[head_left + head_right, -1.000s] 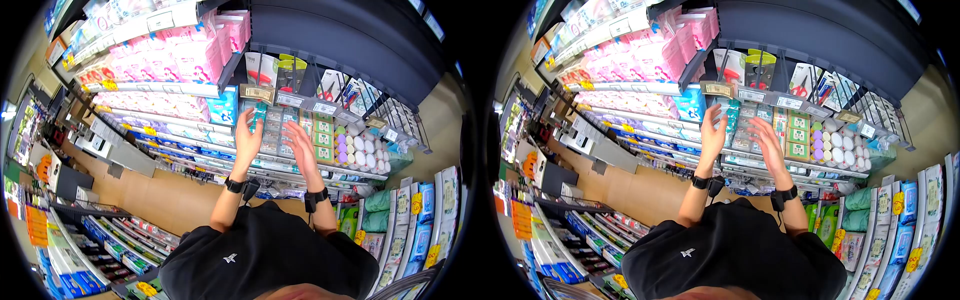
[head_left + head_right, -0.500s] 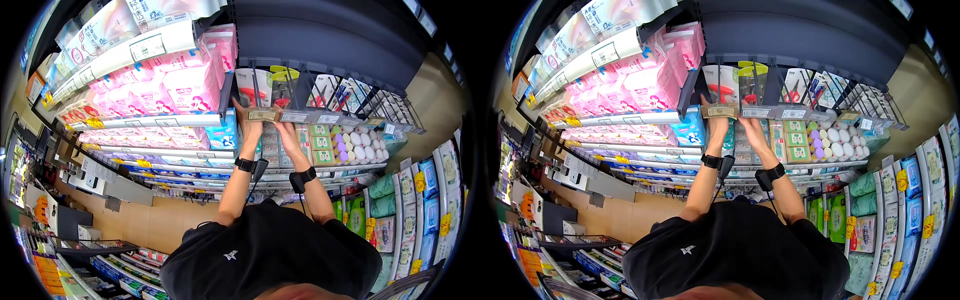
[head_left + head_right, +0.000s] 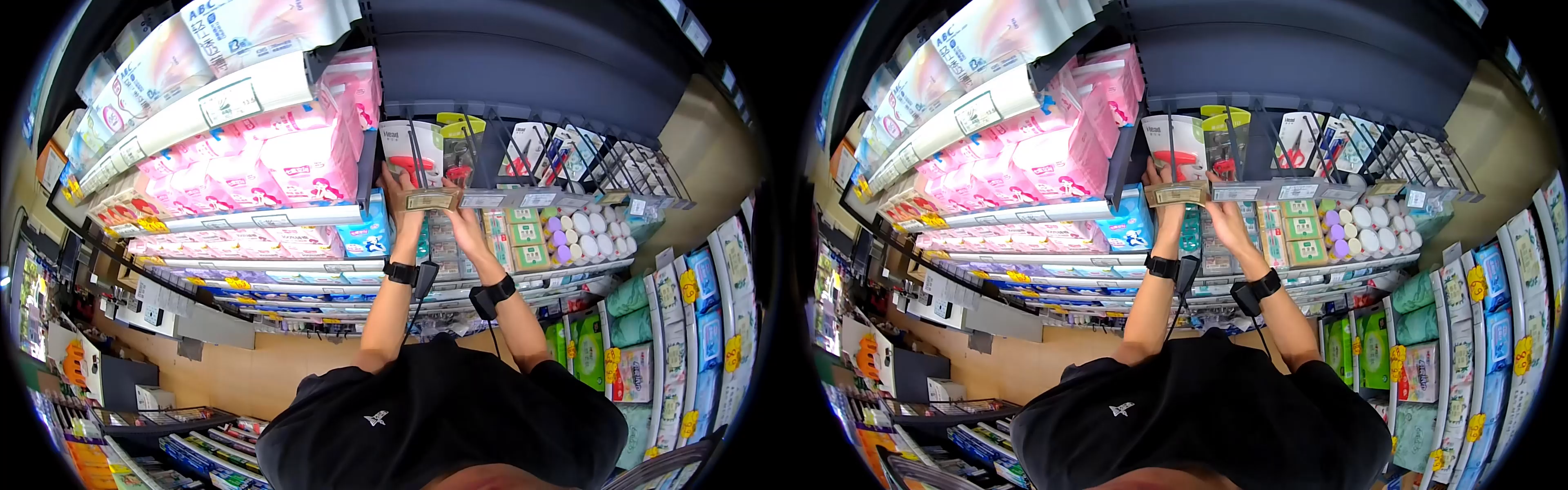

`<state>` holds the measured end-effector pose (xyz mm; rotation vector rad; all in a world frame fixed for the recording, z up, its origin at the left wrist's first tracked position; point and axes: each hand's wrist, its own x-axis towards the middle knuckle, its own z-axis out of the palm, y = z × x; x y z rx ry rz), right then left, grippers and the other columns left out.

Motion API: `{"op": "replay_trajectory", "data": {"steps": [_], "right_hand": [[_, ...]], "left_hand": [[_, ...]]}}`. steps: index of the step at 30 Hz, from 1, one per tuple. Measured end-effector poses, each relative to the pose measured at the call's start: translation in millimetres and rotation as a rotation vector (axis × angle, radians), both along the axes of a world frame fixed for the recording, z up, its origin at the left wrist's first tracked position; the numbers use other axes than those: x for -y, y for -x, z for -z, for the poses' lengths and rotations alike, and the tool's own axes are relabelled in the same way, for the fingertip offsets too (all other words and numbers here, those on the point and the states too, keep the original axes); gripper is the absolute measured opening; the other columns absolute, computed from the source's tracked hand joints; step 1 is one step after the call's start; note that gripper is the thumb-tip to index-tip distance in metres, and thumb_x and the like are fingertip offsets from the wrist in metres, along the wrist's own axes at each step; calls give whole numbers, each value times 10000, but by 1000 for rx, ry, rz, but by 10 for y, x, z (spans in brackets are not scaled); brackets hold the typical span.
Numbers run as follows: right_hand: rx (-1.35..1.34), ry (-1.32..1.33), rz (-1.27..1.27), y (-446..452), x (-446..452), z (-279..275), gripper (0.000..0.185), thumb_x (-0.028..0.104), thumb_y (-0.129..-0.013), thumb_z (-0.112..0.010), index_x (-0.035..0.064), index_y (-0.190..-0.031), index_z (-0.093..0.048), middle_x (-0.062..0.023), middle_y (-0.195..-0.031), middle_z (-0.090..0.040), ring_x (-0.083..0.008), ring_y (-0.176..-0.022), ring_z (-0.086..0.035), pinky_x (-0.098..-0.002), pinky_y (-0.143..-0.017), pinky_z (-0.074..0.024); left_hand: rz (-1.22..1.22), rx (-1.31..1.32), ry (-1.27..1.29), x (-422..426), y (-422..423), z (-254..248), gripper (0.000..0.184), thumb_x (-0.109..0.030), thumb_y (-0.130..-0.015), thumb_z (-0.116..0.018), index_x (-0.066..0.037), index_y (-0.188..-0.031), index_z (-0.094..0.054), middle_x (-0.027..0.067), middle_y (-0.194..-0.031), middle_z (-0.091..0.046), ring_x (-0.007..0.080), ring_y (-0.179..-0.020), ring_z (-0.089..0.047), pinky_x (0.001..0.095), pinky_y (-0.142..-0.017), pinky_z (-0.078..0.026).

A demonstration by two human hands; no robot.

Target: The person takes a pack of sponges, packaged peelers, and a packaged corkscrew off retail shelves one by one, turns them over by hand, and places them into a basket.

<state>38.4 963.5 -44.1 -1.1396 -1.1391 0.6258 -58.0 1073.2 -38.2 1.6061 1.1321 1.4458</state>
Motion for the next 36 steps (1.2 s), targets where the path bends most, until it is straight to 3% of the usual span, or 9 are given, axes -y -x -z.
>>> {"op": "replay_trajectory", "data": {"steps": [7,9,12,15,17,19,20,27,36], "right_hand": [[195,-18,106,-6,169,-17,524,124,-1000,-540,-11,-1481,-383,-128,-1489,-441,-213,-1370,-413,-344,-1136,-324],[160,-54,159,44,245,-63,475,210,-970,-589,-19,-1380,-511,-197,-1419,-507,-332,-1339,-456,-387,-1115,-330],[229,-55,201,111,424,-161,464,218,-966,-598,-38,-1346,-522,-213,-1406,-501,-362,-1324,-457,-396,-1101,-339],[406,-11,262,105,590,-250,461,150,-964,-603,-46,-1368,-501,-163,-1384,-505,-278,-1288,-486,-338,-1084,-359],[425,-54,293,153,664,-308,461,151,-952,-614,-49,-1354,-507,-167,-1381,-499,-300,-1292,-473,-351,-1083,-350],[412,-43,260,137,729,-306,486,194,-948,-616,-63,-1347,-508,-213,-1412,-467,-357,-1312,-453,-387,-1101,-336],[405,-28,247,145,763,-310,500,192,-947,-619,-64,-1360,-499,-203,-1421,-459,-348,-1321,-445,-385,-1108,-328],[391,-55,212,255,1000,-357,529,173,-934,-626,-34,-1401,-489,-178,-1430,-465,-322,-1325,-450,-383,-1115,-329],[265,-12,85,446,1398,-410,560,139,-917,-620,1,-1438,-469,-168,-1417,-467,-293,-1327,-451,-386,-1102,-358]], "left_hand": [[131,35,-50,335,107,-8,634,-323,-1013,-441,65,-1488,-281,313,-1421,-409,453,-1307,-421,465,-1117,-307],[131,74,-32,472,167,0,641,-310,-1005,-484,55,-1491,-282,317,-1422,-404,459,-1337,-379,461,-1137,-281],[130,-36,30,703,274,-54,672,-302,-990,-517,63,-1491,-256,346,-1430,-349,490,-1358,-319,469,-1149,-258],[200,-36,61,956,352,-169,695,-287,-981,-536,74,-1489,-227,371,-1441,-276,524,-1361,-277,490,-1143,-260],[226,-45,69,1067,401,-180,716,-278,-977,-546,75,-1493,-196,381,-1445,-231,532,-1349,-279,489,-1137,-270],[208,-38,40,1185,445,-231,726,-315,-971,-536,34,-1511,-199,359,-1438,-265,487,-1342,-293,443,-1127,-275],[263,-28,39,1227,499,-269,770,-284,-972,-570,92,-1497,-152,379,-1428,-235,497,-1339,-269,458,-1124,-288],[332,-89,70,1521,759,-315,834,-289,-976,-585,122,-1504,-87,318,-1415,-238,439,-1323,-313,424,-1107,-317],[317,-95,-9,1832,1144,-400,753,-225,-992,-587,14,-1559,-154,229,-1395,-314,341,-1279,-404,391,-1084,-340]]}}
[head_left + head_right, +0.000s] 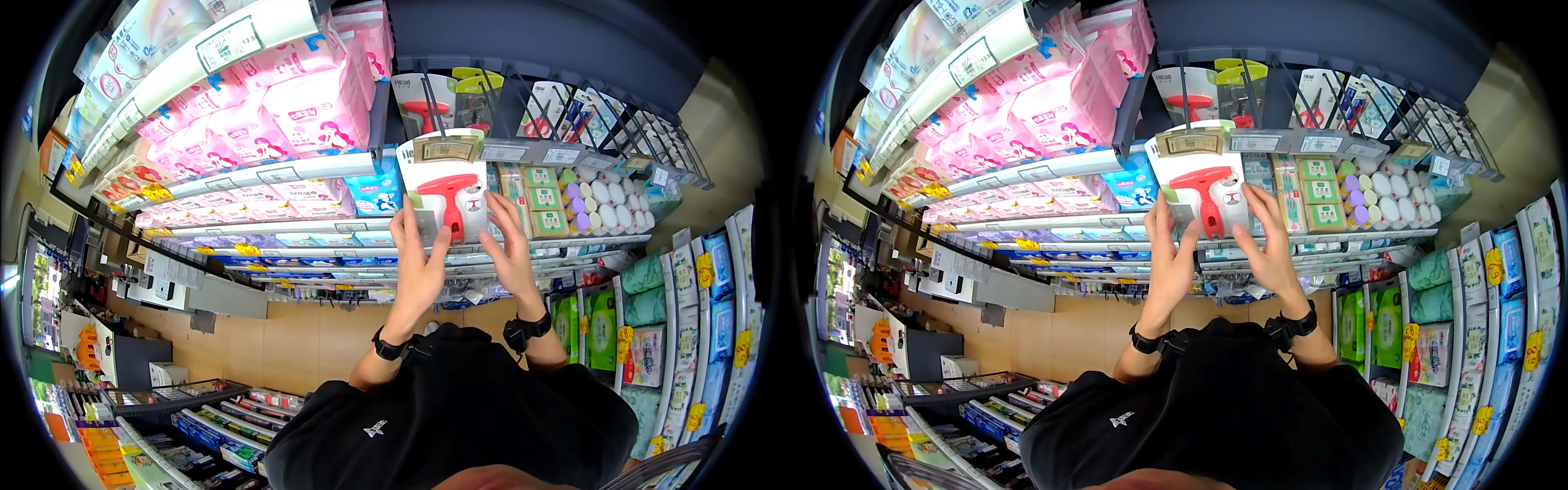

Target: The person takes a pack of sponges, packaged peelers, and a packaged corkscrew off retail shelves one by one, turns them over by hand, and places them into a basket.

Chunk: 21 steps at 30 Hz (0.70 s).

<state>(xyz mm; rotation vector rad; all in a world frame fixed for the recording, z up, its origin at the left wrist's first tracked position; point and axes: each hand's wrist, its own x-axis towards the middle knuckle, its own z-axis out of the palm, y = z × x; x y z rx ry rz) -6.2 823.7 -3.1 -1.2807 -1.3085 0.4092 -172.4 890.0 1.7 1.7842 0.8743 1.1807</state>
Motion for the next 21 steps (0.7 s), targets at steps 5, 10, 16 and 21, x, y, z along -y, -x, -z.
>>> {"op": "replay_trajectory", "data": {"steps": [5,10,16,21], "right_hand": [[-92,7,-62,63,260,-3,561,132,-933,-606,12,-1459,-453,-150,-1449,-430,-263,-1328,-452,-382,-1095,-382],[-217,59,-124,15,555,49,546,102,-945,-595,-2,-1460,-449,-133,-1465,-413,-220,-1326,-445,-369,-1084,-389],[-262,92,-130,-92,891,86,516,39,-933,-586,-18,-1434,-478,-132,-1445,-442,-191,-1298,-458,-317,-1031,-398],[-281,136,-131,-134,1196,24,497,6,-927,-582,-23,-1416,-500,-134,-1438,-456,-185,-1287,-462,-309,-1018,-404]], "left_hand": [[-1,20,-36,179,147,-61,678,-197,-984,-592,5,-1539,-260,200,-1352,-387,306,-1243,-443,375,-1060,-360],[50,43,64,297,250,-31,535,-115,-975,-576,-8,-1476,-421,130,-1257,-505,227,-1120,-533,319,-966,-435],[110,78,219,405,275,108,402,-40,-975,-578,-8,-1376,-562,54,-1089,-596,92,-896,-579,225,-783,-492],[151,121,294,562,296,211,373,-28,-980,-585,-2,-1352,-583,19,-1015,-596,60,-846,-569,204,-764,-490]]}}
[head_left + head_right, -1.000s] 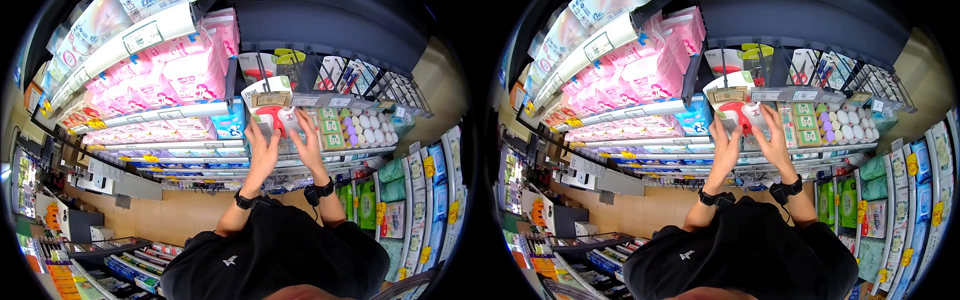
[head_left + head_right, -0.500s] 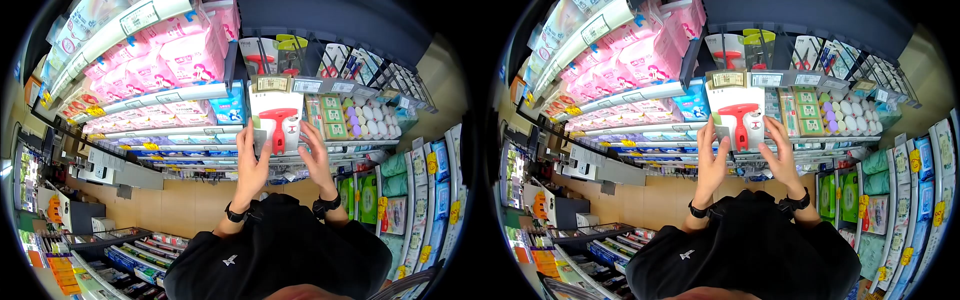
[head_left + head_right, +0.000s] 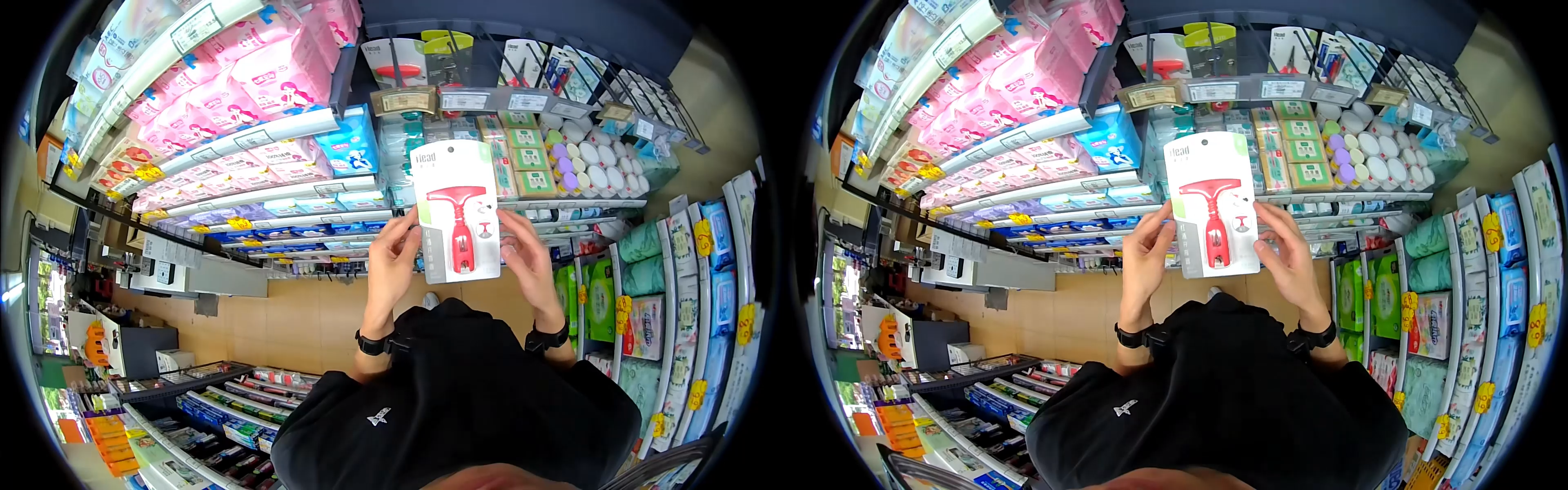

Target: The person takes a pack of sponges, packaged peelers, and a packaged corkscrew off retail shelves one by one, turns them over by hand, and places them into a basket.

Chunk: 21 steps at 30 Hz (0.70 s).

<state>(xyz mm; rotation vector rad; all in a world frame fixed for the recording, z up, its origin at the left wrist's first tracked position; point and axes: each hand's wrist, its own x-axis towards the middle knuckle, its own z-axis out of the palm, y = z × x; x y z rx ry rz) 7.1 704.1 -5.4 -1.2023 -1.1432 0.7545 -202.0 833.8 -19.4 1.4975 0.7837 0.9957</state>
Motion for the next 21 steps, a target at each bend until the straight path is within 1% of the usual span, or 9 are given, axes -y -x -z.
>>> {"op": "replay_trajectory", "data": {"steps": [2,3,4,7,12,15,17,20,21], "right_hand": [[-6,17,9,-27,206,-16,489,11,-931,-581,-28,-1412,-501,-136,-1442,-455,-186,-1276,-474,-306,-1007,-412],[-7,19,14,-37,266,-15,489,11,-931,-581,-28,-1412,-501,-136,-1442,-455,-186,-1276,-474,-306,-1007,-412],[-23,22,13,-51,333,-13,481,12,-933,-580,-33,-1406,-504,-138,-1438,-459,-186,-1269,-480,-304,-1003,-415],[-38,32,14,-89,547,-30,468,14,-936,-577,-44,-1396,-510,-143,-1429,-468,-186,-1256,-492,-300,-994,-420],[-76,43,-3,-113,841,-33,457,16,-937,-577,-52,-1386,-520,-151,-1412,-485,-187,-1250,-495,-300,-984,-426],[-66,39,-24,-128,971,-14,465,15,-934,-582,-48,-1390,-517,-154,-1402,-495,-190,-1243,-500,-304,-978,-432],[-17,39,15,-114,1047,42,472,17,-928,-593,-47,-1390,-517,-156,-1395,-503,-191,-1233,-507,-306,-977,-433],[-48,62,22,-93,1163,117,469,18,-924,-604,-40,-1382,-526,-158,-1401,-502,-192,-1231,-511,-305,-984,-431],[-51,64,31,-92,1206,142,469,18,-924,-604,-40,-1382,-526,-158,-1401,-502,-192,-1231,-511,-305,-984,-431]], "left_hand": [[29,77,132,142,-38,-6,355,-51,-984,-603,-12,-1337,-602,2,-969,-594,49,-829,-576,202,-743,-508],[32,103,127,189,-48,5,343,-74,-986,-616,-22,-1325,-615,7,-950,-638,48,-813,-597,201,-734,-524],[37,102,129,241,-55,19,343,-74,-986,-616,-22,-1325,-615,7,-950,-638,48,-813,-597,201,-734,-524],[31,119,252,420,-78,42,338,-80,-976,-636,-13,-1307,-627,39,-958,-709,50,-799,-624,210,-742,-534],[36,139,274,733,-74,79,352,-76,-969,-644,5,-1311,-616,48,-965,-711,63,-811,-640,220,-740,-541],[24,190,309,956,-81,34,366,-66,-967,-642,15,-1322,-601,55,-966,-715,74,-816,-650,223,-742,-543],[17,209,327,1071,-65,48,371,-61,-967,-641,21,-1325,-596,57,-965,-717,78,-817,-654,224,-744,-542],[29,197,337,1218,-55,112,360,-40,-956,-647,27,-1307,-603,61,-992,-716,75,-840,-652,225,-746,-538],[51,213,316,1257,-66,138,358,-33,-950,-653,27,-1299,-601,66,-1030,-710,74,-855,-651,225,-738,-535]]}}
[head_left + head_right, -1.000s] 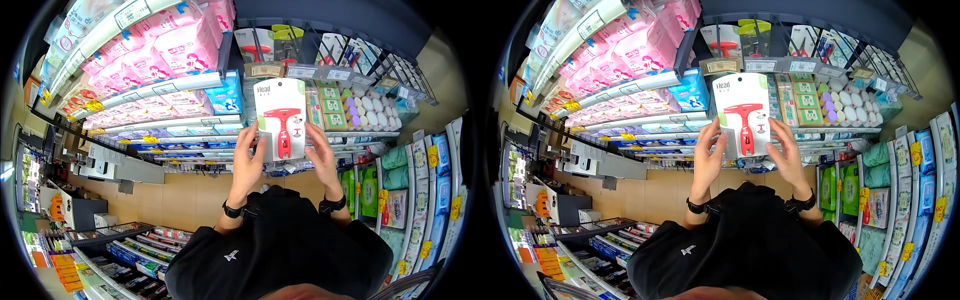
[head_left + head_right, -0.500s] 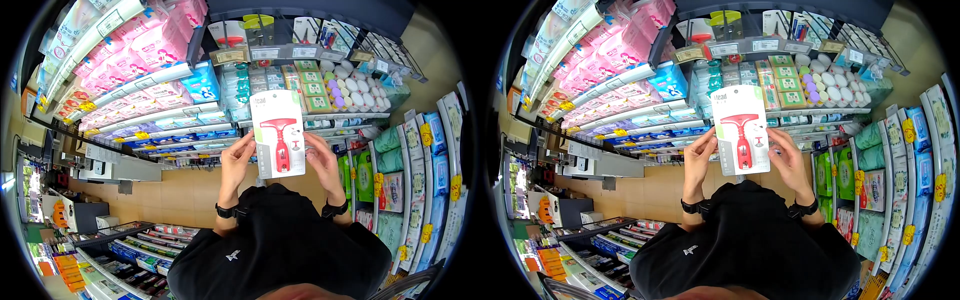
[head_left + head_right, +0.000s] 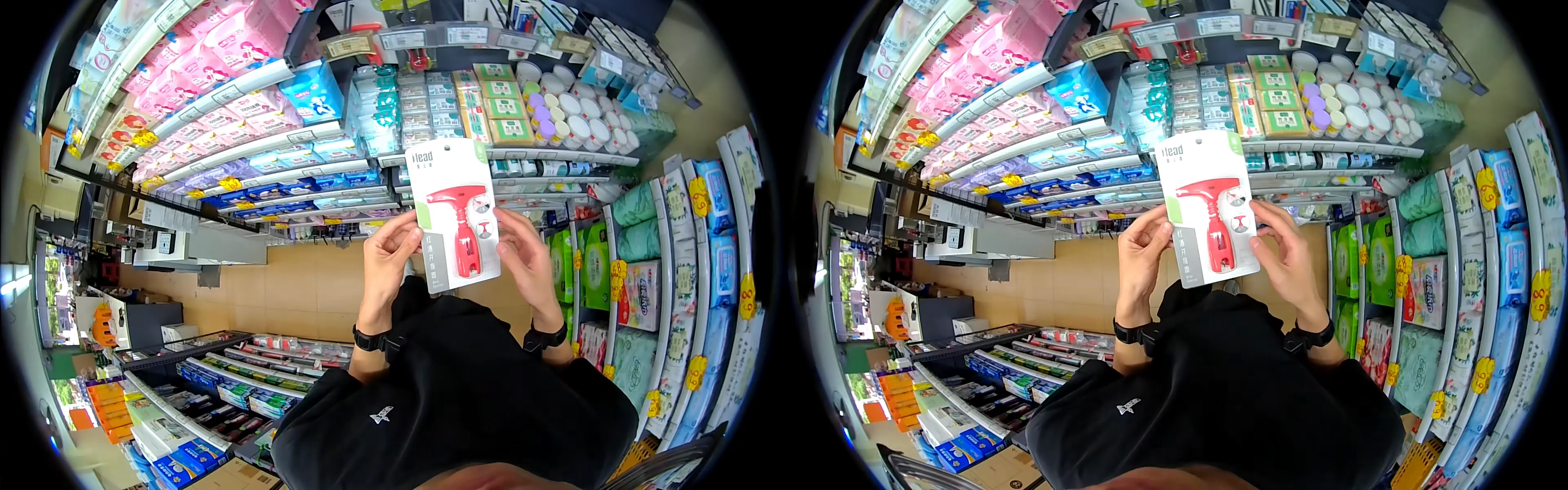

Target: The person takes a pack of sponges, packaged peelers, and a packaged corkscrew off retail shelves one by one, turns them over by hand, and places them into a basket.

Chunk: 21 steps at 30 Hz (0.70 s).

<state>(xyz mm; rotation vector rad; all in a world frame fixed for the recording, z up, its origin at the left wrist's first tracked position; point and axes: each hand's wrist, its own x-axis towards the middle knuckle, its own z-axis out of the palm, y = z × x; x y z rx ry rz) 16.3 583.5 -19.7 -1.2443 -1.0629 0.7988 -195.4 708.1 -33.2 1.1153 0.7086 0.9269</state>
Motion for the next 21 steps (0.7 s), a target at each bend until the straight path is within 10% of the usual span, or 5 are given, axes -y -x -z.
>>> {"op": "replay_trajectory", "data": {"steps": [7,13,21], "right_hand": [[-25,100,-55,121,182,283,629,167,-904,-704,12,-1447,-428,-170,-1421,-490,-250,-1284,-500,-375,-1040,-414],[-137,133,-197,352,259,441,792,231,-891,-752,36,-1503,-289,-177,-1441,-440,-283,-1334,-459,-415,-1097,-387],[-500,152,-344,540,349,421,836,195,-900,-735,31,-1532,-214,-166,-1483,-370,-263,-1389,-390,-411,-1139,-334]], "left_hand": [[127,114,65,198,-135,137,436,-54,-921,-700,17,-1324,-549,75,-1116,-684,84,-860,-662,209,-711,-515],[306,5,52,278,-232,397,926,-450,-847,-775,-19,-1506,-287,169,-1519,-355,318,-1432,-334,457,-1101,-375],[390,-1,88,440,-223,434,800,-346,-910,-726,-1,-1494,-301,175,-1423,-458,233,-1240,-491,394,-1031,-441]]}}
